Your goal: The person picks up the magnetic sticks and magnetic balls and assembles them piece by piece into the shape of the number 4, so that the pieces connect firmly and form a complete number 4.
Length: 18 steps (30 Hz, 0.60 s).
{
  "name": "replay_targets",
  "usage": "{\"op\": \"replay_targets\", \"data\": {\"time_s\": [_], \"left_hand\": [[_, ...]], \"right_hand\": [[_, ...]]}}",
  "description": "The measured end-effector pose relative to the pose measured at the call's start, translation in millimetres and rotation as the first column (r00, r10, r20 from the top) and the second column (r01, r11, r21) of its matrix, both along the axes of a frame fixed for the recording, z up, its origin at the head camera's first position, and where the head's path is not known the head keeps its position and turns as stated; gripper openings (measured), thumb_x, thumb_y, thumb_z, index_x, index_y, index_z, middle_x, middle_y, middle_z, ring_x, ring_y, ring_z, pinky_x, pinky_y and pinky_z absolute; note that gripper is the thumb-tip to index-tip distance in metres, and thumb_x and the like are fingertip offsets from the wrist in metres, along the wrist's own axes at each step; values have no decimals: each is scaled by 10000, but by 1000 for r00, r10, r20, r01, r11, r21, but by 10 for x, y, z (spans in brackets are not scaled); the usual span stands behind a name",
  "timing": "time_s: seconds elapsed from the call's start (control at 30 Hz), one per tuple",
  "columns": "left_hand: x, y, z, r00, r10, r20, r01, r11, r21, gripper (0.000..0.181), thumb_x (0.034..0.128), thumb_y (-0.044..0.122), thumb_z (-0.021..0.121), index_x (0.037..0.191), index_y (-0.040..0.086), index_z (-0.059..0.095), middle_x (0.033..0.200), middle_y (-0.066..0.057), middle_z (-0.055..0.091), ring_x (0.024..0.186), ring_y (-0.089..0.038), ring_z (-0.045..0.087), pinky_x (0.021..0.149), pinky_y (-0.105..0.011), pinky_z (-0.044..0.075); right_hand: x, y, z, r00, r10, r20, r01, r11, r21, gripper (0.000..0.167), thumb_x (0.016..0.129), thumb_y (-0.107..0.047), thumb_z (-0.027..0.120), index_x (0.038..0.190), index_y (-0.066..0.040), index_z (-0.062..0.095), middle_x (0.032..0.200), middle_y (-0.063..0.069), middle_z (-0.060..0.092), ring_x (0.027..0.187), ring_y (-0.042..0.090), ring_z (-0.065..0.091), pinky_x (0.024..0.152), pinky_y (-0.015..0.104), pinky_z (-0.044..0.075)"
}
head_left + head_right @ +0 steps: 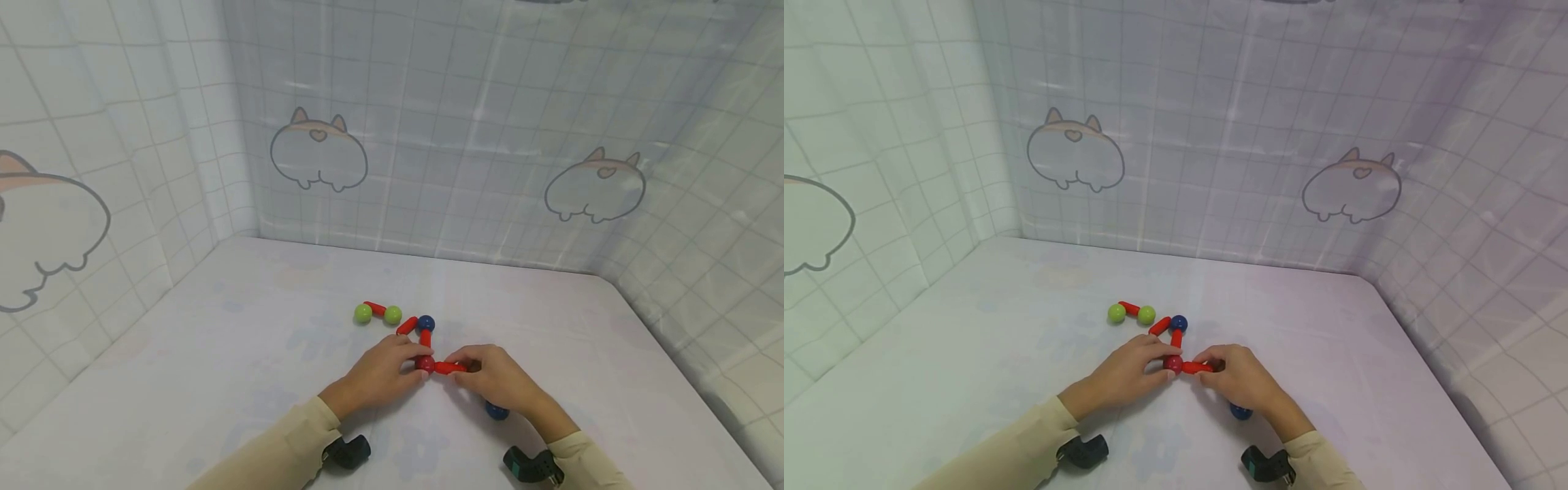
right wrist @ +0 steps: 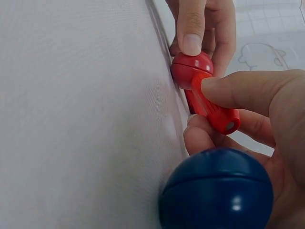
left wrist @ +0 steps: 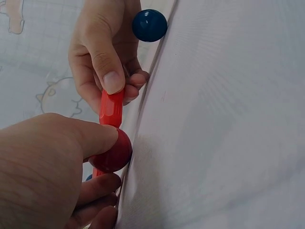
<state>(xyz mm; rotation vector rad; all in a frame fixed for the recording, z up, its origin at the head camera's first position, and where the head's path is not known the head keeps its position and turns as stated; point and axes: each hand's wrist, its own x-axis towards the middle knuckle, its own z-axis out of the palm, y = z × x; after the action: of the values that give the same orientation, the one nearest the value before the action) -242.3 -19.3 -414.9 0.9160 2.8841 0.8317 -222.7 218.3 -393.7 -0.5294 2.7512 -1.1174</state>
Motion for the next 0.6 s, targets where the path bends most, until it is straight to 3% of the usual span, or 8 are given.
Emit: {"op": "replay_targets", "data": {"time_s": [0.6], "left_hand": [[-5, -19, 2, 1000, -14, 10, 14, 1000, 1, 423, 920, 369, 722, 1331, 293, 656, 1218, 61, 598, 1112, -114, 515, 892, -341, 523]], "right_hand": [[-7, 4, -7, 998, -36, 44, 36, 999, -10, 171, 873, -165, 752, 1040, -139, 725, 878, -34, 652, 810, 183, 573, 739, 358, 504]]}}
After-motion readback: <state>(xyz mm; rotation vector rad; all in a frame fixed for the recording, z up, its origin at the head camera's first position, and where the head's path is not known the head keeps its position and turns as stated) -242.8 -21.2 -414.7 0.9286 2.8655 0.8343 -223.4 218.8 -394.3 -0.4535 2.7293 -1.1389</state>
